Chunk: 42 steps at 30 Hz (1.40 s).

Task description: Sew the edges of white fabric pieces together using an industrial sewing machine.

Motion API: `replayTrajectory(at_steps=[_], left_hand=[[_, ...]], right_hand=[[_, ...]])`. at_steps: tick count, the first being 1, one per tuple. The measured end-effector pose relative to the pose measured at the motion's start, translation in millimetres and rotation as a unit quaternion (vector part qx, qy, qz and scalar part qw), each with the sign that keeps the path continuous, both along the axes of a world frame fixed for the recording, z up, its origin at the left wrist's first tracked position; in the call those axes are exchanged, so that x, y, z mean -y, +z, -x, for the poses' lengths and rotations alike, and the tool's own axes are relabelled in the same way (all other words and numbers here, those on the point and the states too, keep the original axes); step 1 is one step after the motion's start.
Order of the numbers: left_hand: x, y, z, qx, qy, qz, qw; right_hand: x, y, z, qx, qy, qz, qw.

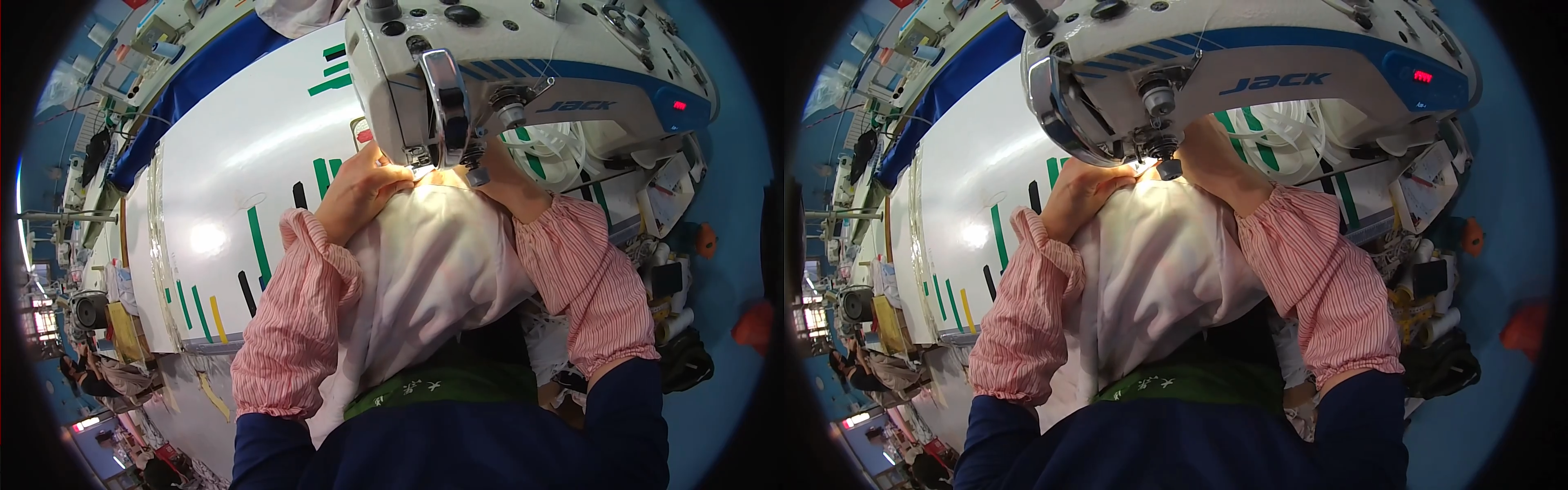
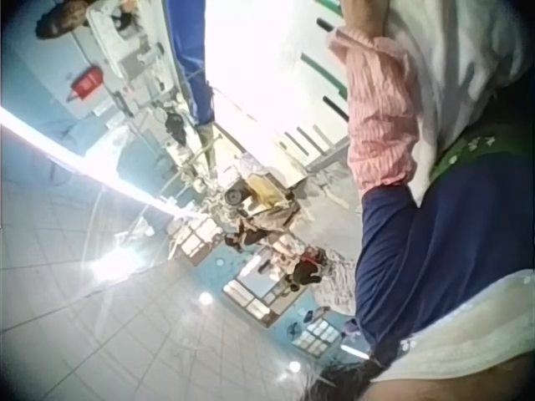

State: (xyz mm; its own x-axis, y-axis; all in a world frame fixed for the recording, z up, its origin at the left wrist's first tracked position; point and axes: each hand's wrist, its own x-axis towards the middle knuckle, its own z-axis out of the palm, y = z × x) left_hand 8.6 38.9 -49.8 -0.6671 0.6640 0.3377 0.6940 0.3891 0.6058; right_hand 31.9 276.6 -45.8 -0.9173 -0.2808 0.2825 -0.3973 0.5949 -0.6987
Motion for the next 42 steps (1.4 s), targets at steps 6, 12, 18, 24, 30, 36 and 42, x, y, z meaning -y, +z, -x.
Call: replayTrajectory(at_steps=[6, 12, 18, 24, 30, 36, 42], left_hand=[[-2, 1, 0, -0.041, 0.008, -0.003, 0.999], [-4, 7, -15, -0.05, 0.038, -0.008, 0.998], [-2, 9, -53, -0.033, 0.004, -0.016, 0.999], [1, 11, -76, -0.033, 0.007, -0.01, 0.999], [0, 12, -83, -0.041, 0.018, -0.009, 0.999], [3, 2, -141, -0.039, 0.03, -0.009, 0.999], [10, -9, -264, 0.05, -0.1, 0.022, 0.994]], right_hand=[[1, -14, 9, -0.041, 0.0, 0.009, 0.999], [10, -2, -4, -0.03, -0.045, 0.007, 0.999], [16, 10, -72, -0.059, -0.014, 0.035, 0.998], [19, 13, -96, -0.076, 0.007, -0.027, 0.997], [28, 18, -111, -0.205, 0.011, -0.131, 0.97], [21, 13, -161, -0.248, 0.009, -0.147, 0.958], [22, -1, -287, 0.17, 0.164, 0.017, 0.972]])
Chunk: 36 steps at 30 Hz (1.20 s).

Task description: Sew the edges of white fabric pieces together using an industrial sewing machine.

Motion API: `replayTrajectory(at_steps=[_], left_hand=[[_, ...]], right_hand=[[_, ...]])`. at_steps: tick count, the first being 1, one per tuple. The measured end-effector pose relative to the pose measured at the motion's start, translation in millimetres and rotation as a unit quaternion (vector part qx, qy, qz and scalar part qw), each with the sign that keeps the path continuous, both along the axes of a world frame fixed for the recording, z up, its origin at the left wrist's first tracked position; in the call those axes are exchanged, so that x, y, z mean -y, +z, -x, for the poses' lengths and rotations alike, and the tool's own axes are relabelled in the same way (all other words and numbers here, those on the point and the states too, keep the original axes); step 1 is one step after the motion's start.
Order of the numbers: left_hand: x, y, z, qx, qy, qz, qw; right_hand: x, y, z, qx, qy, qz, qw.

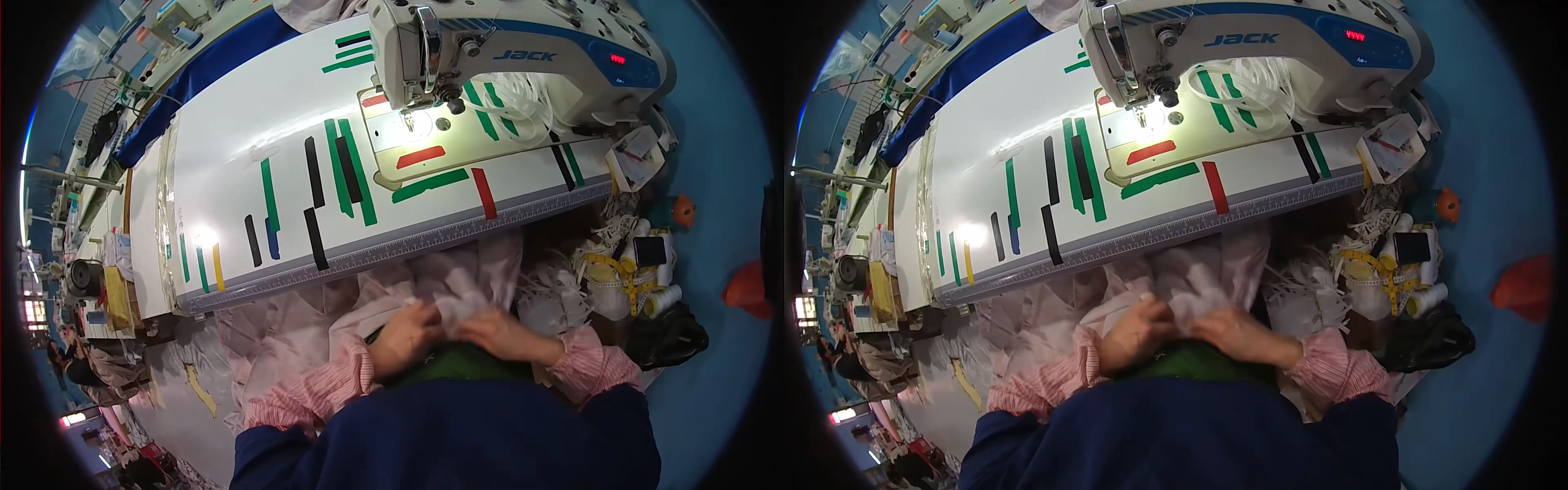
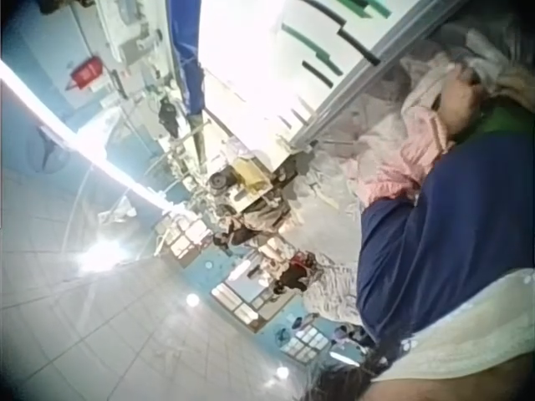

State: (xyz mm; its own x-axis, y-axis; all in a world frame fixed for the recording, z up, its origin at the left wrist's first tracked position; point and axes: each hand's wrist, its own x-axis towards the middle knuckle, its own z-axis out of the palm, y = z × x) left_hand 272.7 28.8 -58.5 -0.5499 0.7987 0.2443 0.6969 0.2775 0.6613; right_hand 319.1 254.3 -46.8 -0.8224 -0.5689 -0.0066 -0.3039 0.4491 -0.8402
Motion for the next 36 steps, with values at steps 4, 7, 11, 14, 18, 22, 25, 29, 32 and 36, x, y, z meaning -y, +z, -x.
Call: replayTrajectory(at_steps=[4, 7, 11, 14, 18, 22, 25, 29, 32, 36], left_hand=[[4, 28, 18, 0.175, -0.047, -0.041, 0.983], [6, 57, 85, 0.156, 0.041, -0.061, 0.985], [-10, 70, 166, 0.294, 0.145, 0.018, 0.945], [-18, 65, 194, 0.298, 0.194, 0.072, 0.932], [-27, 52, 221, 0.194, 0.236, 0.122, 0.944], [-31, 41, 242, 0.127, 0.277, 0.147, 0.941], [-35, 37, 251, 0.066, 0.29, 0.132, 0.946], [-38, 35, 260, 0.103, 0.292, 0.181, 0.933], [-38, 36, 263, 0.106, 0.296, 0.183, 0.931], [-39, 36, 263, 0.109, 0.302, 0.161, 0.933]], right_hand=[[-11, 31, 14, 0.058, -0.004, 0.028, 0.998], [-19, 59, 77, -0.092, -0.03, 0.03, 0.995], [-7, 59, 163, 0.031, -0.156, 0.021, 0.987], [-2, 42, 202, -0.042, -0.169, -0.042, 0.984], [-2, 19, 238, -0.117, -0.163, -0.102, 0.974], [-2, 4, 258, -0.163, -0.181, -0.176, 0.954], [0, 0, 268, -0.124, -0.215, -0.069, 0.966], [-7, 10, 274, -0.086, -0.236, -0.106, 0.962], [-12, 22, 275, -0.112, -0.187, -0.072, 0.973], [-16, 31, 273, -0.059, -0.174, -0.034, 0.982]])
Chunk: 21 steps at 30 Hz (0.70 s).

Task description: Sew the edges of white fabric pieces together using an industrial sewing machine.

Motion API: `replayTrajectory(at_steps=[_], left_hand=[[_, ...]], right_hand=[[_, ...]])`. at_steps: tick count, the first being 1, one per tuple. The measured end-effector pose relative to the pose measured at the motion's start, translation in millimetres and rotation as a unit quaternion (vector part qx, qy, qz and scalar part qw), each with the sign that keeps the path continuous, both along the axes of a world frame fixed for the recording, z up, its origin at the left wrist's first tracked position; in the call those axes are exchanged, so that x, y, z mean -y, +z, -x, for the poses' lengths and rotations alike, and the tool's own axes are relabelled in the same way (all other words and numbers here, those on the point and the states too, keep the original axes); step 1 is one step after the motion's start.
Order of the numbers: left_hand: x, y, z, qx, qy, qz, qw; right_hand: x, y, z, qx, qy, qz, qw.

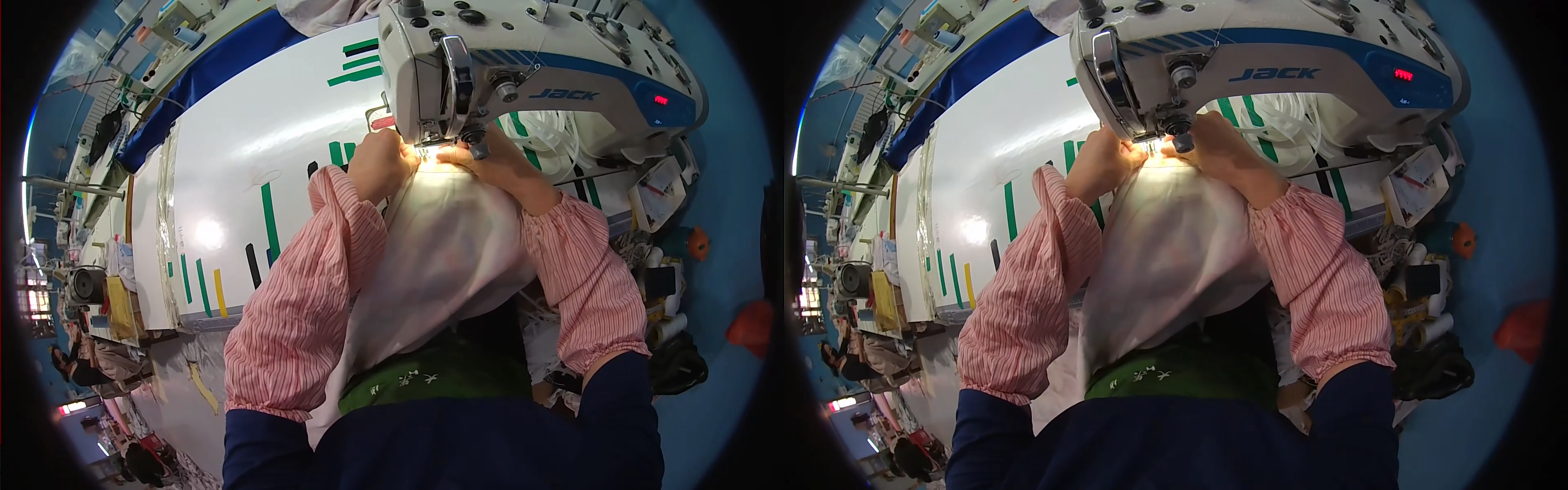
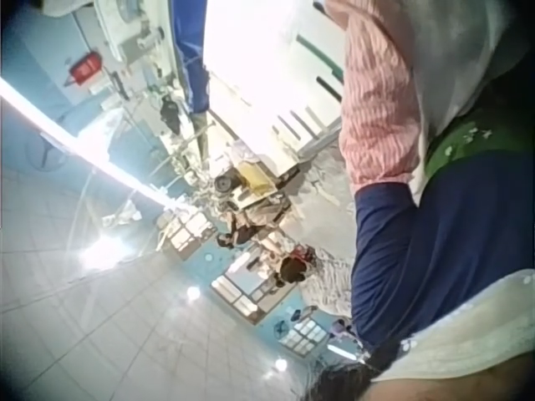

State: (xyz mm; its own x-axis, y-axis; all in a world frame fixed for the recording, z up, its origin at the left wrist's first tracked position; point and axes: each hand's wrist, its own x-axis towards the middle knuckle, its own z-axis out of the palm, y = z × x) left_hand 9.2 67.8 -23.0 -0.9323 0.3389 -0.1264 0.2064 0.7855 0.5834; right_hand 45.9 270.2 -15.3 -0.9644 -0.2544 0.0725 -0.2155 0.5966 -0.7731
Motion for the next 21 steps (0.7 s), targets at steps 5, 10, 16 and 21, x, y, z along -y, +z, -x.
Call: replayTrajectory(at_steps=[5, 10, 16, 21], left_hand=[[0, -1, 0, -0.003, 0.002, 0.011, 1.0], [1, -6, 3, -0.021, -0.007, -0.018, 1.0], [1, -10, 11, -0.009, -0.005, -0.016, 1.0], [0, -9, 19, 0.054, -0.004, 0.01, 0.999]], right_hand=[[-1, 0, -2, -0.079, 0.047, 0.0, 0.996], [3, 6, -4, -0.005, 0.01, -0.002, 1.0], [5, 10, -5, 0.085, -0.009, 0.095, 0.992], [0, -6, 3, 0.044, 0.001, 0.14, 0.989]])
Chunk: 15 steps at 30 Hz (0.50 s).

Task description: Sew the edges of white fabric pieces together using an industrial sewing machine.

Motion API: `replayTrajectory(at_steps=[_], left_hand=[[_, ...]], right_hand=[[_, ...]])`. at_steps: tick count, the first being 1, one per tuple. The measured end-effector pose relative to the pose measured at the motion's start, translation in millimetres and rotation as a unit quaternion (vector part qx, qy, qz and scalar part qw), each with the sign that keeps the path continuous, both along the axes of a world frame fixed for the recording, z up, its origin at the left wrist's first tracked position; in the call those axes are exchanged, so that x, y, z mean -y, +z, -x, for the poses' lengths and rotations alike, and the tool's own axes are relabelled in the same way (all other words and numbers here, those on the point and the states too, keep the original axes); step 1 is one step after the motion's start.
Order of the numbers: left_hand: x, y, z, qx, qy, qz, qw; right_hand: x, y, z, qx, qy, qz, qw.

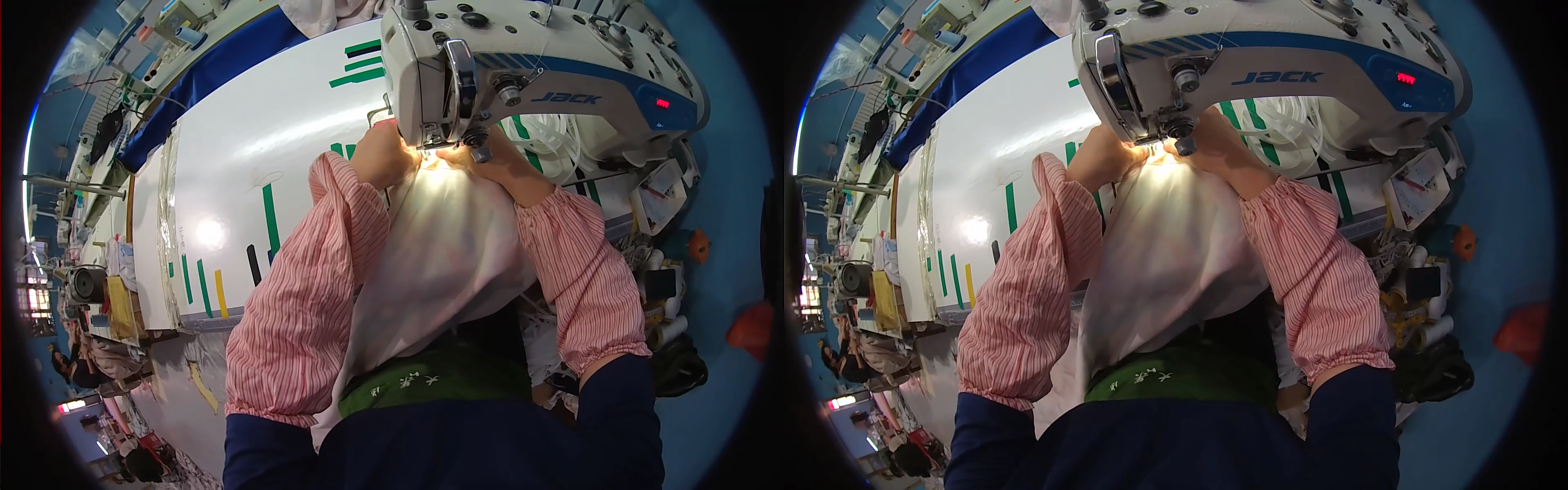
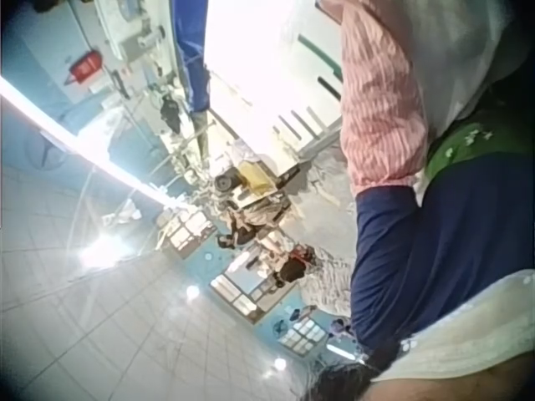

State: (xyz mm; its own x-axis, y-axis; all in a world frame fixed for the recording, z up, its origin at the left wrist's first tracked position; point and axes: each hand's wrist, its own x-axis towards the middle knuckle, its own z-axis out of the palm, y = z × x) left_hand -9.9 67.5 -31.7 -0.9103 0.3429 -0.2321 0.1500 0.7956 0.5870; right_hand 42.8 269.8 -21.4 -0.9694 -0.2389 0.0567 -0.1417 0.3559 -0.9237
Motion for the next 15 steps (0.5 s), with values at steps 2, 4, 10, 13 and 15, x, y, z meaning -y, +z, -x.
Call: replayTrajectory(at_steps=[2, 4, 10, 13, 15], left_hand=[[1, 0, 2, 0.025, 0.003, 0.005, 1.0], [2, -1, 3, -0.012, -0.017, -0.014, 1.0], [4, -2, 4, -0.01, -0.021, -0.015, 1.0], [3, -4, 6, 0.006, -0.002, -0.019, 1.0], [3, -7, 9, -0.015, -0.007, -0.007, 1.0]], right_hand=[[1, -7, 7, -0.079, -0.035, -0.058, 0.995], [0, -12, 13, -0.044, -0.032, -0.059, 0.997], [-4, -27, 23, -0.039, -0.015, -0.092, 0.995], [-4, -37, 29, -0.093, -0.012, -0.111, 0.989], [-5, -42, 36, -0.129, -0.017, -0.133, 0.983]])
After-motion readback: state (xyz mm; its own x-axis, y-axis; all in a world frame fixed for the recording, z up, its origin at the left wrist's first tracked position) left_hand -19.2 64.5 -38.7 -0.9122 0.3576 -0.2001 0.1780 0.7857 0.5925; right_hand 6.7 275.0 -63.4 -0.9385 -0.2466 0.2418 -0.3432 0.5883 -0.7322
